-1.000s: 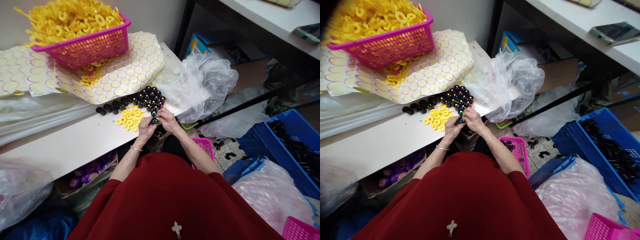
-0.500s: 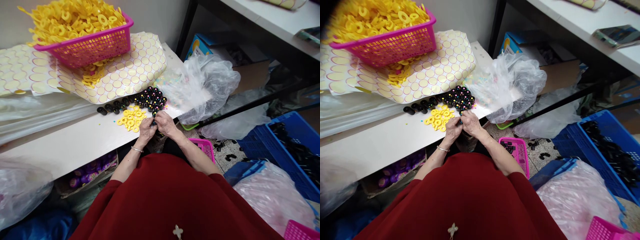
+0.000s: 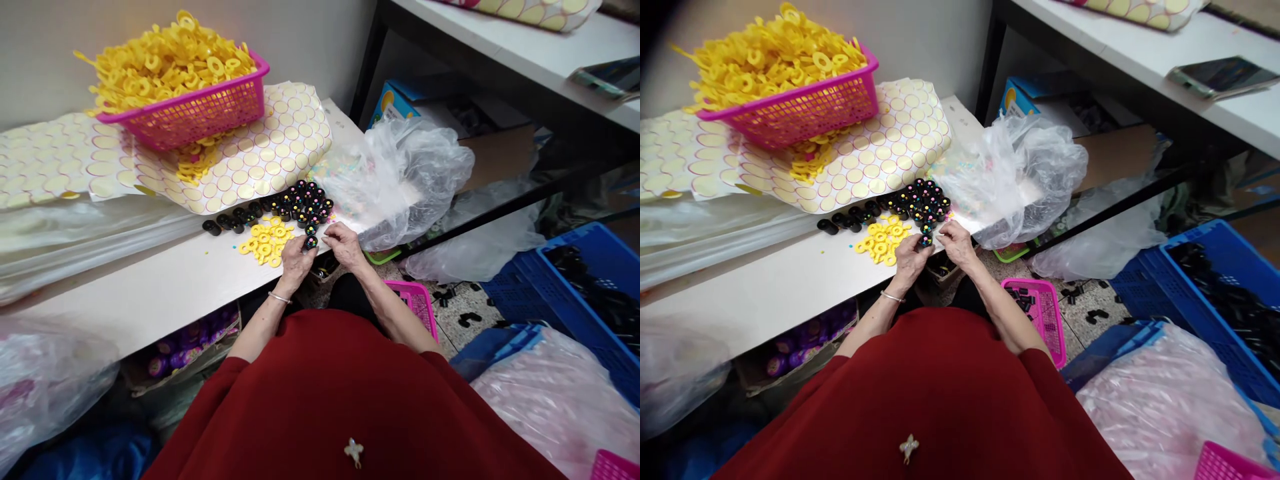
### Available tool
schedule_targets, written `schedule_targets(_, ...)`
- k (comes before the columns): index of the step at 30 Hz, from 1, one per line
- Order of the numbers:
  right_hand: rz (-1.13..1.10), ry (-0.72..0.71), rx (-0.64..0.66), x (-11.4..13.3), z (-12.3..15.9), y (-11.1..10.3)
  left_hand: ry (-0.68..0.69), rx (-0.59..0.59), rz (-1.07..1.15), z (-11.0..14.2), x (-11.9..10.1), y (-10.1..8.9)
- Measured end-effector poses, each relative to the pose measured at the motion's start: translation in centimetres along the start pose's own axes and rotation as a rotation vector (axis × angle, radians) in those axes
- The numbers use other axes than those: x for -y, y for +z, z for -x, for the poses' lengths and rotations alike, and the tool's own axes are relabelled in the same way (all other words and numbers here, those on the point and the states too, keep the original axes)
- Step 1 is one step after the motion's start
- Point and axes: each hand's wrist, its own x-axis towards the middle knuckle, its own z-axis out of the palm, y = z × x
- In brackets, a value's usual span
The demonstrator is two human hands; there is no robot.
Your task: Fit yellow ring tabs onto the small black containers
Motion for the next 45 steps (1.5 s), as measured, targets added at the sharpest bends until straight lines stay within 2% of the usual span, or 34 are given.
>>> schedule_targets(3, 0.191, 0.061, -0.091, -1.4, -0.8, -0.4, -0.064, 0.0, -0.002, -0.4, -0.7, -0.2)
schedule_targets(6, 0.338, 0.084, -0.115, -2.5, -1.8, -0.7, -0.12, -0.004, -0.056, -1.2, -1.2, -0.4)
schedule_targets(12, 0.551, 0.145, -0.061, -2.6, -3.5, -0.2, -0.139, -0.053, -0.123, -2.9, -1.3, 0.0)
schedule_targets(15, 0.618, 0.159, -0.043, -2.5, -3.7, 0.1, -0.092, -0.058, -0.163, -3.0, -1.1, -0.1)
schedule_targets(17, 0.617, 0.127, -0.058, -2.8, -3.6, 0.1, -0.021, -0.08, -0.163, -2.7, -0.9, -0.8)
schedule_targets(19, 0.595, 0.074, -0.076, -3.2, -3.2, 0.0, 0.018, -0.182, -0.153, -2.7, -0.3, -2.3)
schedule_targets(21, 0.563, 0.007, -0.084, -3.4, -2.7, -0.2, -0.012, -0.326, -0.147, -3.0, 0.5, -4.1)
schedule_targets(23, 0.512, -0.06, -0.075, -3.5, -2.1, -0.4, -0.074, -0.41, -0.122, -3.5, 1.6, -5.8)
schedule_targets(25, 0.443, -0.112, -0.064, -3.6, -1.5, -0.5, -0.111, -0.4, -0.064, -4.0, 2.5, -7.0)
schedule_targets(28, 0.358, -0.159, -0.077, -3.6, -0.8, -0.7, -0.073, -0.327, -0.012, -3.9, 3.0, -7.2)
schedule_targets(32, 0.341, -0.264, -0.062, -4.0, -0.3, -0.9, 0.075, -0.288, -0.084, -2.3, 2.8, -6.2)
schedule_targets(35, 0.319, -0.305, -0.05, -4.2, -0.1, -1.0, 0.11, -0.336, -0.198, -1.5, 3.2, -6.6)
schedule_targets(37, 0.28, -0.291, -0.048, -4.4, -0.1, -1.0, 0.04, -0.411, -0.305, -1.7, 4.0, -7.7)
schedule_targets(40, 0.202, -0.223, -0.049, -4.4, -0.3, -0.9, -0.163, -0.468, -0.472, -3.0, 5.2, -9.7)
schedule_targets(42, 0.148, -0.172, -0.043, -4.4, -0.5, -1.0, -0.278, -0.404, -0.558, -4.1, 5.6, -10.8)
schedule_targets(45, 0.096, -0.12, -0.017, -4.1, -0.7, -1.3, -0.382, -0.302, -0.639, -5.4, 5.6, -11.4)
